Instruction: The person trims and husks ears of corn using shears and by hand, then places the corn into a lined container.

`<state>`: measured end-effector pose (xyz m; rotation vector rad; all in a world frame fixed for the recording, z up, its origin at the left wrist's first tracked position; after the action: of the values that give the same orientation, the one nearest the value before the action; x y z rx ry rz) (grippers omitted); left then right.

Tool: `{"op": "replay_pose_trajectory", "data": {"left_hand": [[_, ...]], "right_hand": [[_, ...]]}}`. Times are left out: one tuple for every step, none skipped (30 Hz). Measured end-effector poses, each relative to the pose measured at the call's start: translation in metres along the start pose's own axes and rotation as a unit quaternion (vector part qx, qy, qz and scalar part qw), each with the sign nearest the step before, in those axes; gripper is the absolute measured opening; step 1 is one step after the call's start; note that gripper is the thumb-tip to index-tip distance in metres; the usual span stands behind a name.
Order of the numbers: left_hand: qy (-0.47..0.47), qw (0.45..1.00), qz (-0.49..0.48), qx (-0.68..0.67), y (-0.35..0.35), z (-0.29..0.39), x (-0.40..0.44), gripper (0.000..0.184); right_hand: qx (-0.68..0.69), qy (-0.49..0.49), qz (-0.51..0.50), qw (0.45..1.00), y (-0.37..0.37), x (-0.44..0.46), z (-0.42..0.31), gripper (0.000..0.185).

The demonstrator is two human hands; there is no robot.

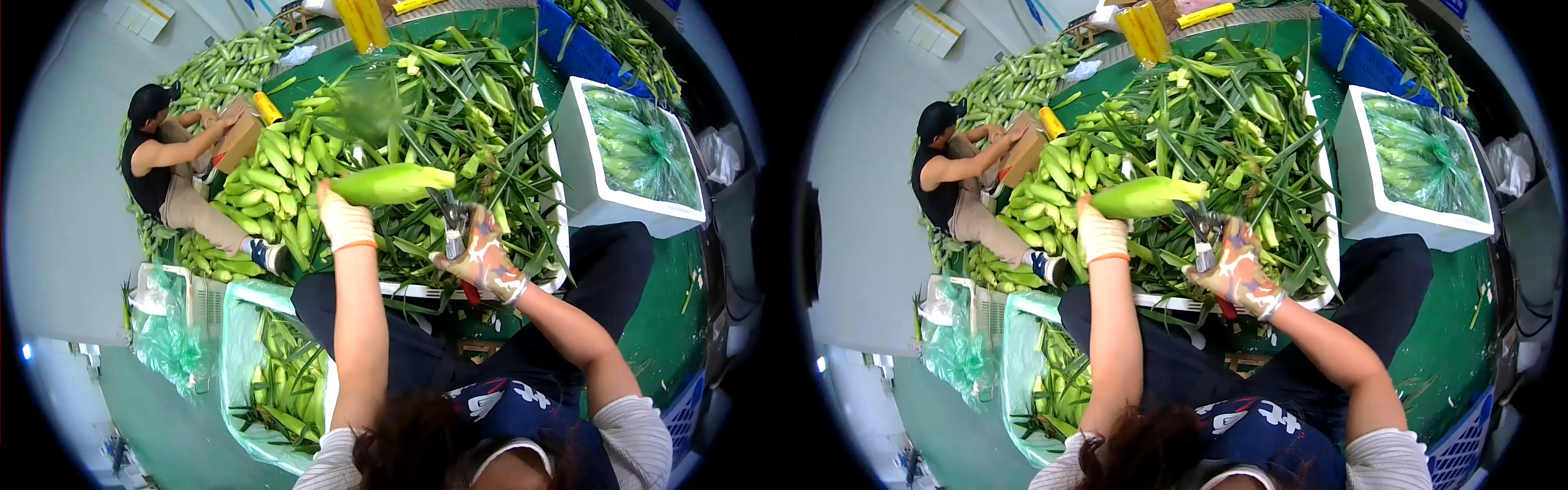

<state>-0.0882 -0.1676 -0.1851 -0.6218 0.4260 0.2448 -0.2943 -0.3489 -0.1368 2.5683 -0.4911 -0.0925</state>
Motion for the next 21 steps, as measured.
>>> {"op": "replay_pose_trajectory", "data": {"left_hand": [[0.019,0.999,-0.007,0.034,0.007,-0.016,0.002,0.032],[0.05,0.998,-0.045,0.021,0.015,-0.037,0.013,0.036],[0.08,0.996,-0.035,0.035,0.021,-0.048,0.007,0.036],[0.111,0.992,-0.026,0.049,0.022,-0.056,-0.004,0.037],[0.12,0.991,0.005,0.064,0.025,-0.06,-0.014,0.039],[0.123,0.991,0.009,0.06,0.026,-0.061,-0.017,0.039],[0.096,0.994,0.017,0.055,0.027,-0.057,-0.018,0.039],[0.07,0.996,0.025,0.051,0.027,-0.053,-0.019,0.038],[0.078,0.994,0.039,0.068,0.029,-0.05,-0.02,0.042],[0.052,0.998,-0.029,0.027,0.022,-0.043,0.0,0.043],[0.023,0.997,-0.036,0.057,0.026,-0.033,0.019,0.044],[-0.008,0.996,-0.041,0.084,0.022,-0.016,0.023,0.046],[-0.012,0.995,-0.034,0.088,0.022,-0.004,0.027,0.047],[-0.018,0.995,-0.024,0.092,0.025,0.009,0.031,0.047],[-0.005,0.994,0.01,0.112,0.03,0.019,0.037,0.047],[-0.021,0.986,0.055,0.158,0.036,0.027,0.038,0.048],[-0.011,0.981,0.055,0.184,0.034,0.029,0.039,0.049],[0.001,0.975,0.055,0.213,0.032,0.031,0.038,0.051],[0.01,0.978,0.032,0.204,0.03,0.024,0.047,0.056],[0.015,0.978,0.016,0.208,0.022,0.023,0.042,0.062],[0.043,0.983,0.023,0.176,0.016,0.02,0.038,0.064]], "right_hand": [[-0.03,0.054,0.073,0.995,0.009,0.003,-0.013,0.092],[-0.06,0.106,0.144,0.982,0.016,0.001,-0.026,0.087],[-0.069,0.109,0.169,0.977,0.015,0.002,-0.023,0.088],[-0.05,0.126,0.188,0.973,0.015,0.003,-0.022,0.083],[-0.017,0.116,0.154,0.981,0.012,0.01,-0.014,0.078],[0.015,0.104,0.119,0.987,0.009,0.014,-0.012,0.073],[0.01,0.137,0.136,0.981,0.017,0.008,-0.023,0.049],[0.007,0.134,0.132,0.982,0.017,0.005,-0.022,0.049],[0.022,0.034,0.088,0.995,0.011,0.004,0.001,0.042],[0.037,-0.065,0.046,0.996,0.004,-0.002,0.024,0.035],[-0.055,0.07,0.066,0.994,0.01,-0.009,0.009,0.026],[0.087,-0.066,0.032,0.994,0.011,-0.015,0.038,0.027],[0.268,-0.147,0.024,0.952,0.006,-0.019,0.065,0.024],[0.437,-0.227,0.012,0.87,-0.006,-0.023,0.086,0.022],[0.43,-0.23,0.018,0.873,-0.002,-0.017,0.081,0.025],[0.377,-0.22,0.017,0.9,-0.003,-0.006,0.072,0.036],[0.278,-0.112,0.035,0.953,0.006,0.009,0.045,0.042],[0.175,-0.003,0.055,0.983,0.009,0.018,0.012,0.048],[0.071,0.007,0.036,0.997,0.004,0.03,-0.011,0.057],[0.151,-0.064,-0.023,0.986,-0.013,0.038,-0.021,0.052],[0.13,-0.069,-0.038,0.988,-0.024,0.047,-0.018,0.049]]}}
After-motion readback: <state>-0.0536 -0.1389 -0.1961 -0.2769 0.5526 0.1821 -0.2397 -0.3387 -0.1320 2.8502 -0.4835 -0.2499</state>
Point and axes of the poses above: each hand's wrist, its own x-axis towards the middle knuckle, its own y-axis out of the back of the hand, z = x × y, the point moved 10 cm from there along x, towards the middle knuckle, and after that the axes turned 14 degrees about x, right-handed, at the moved point
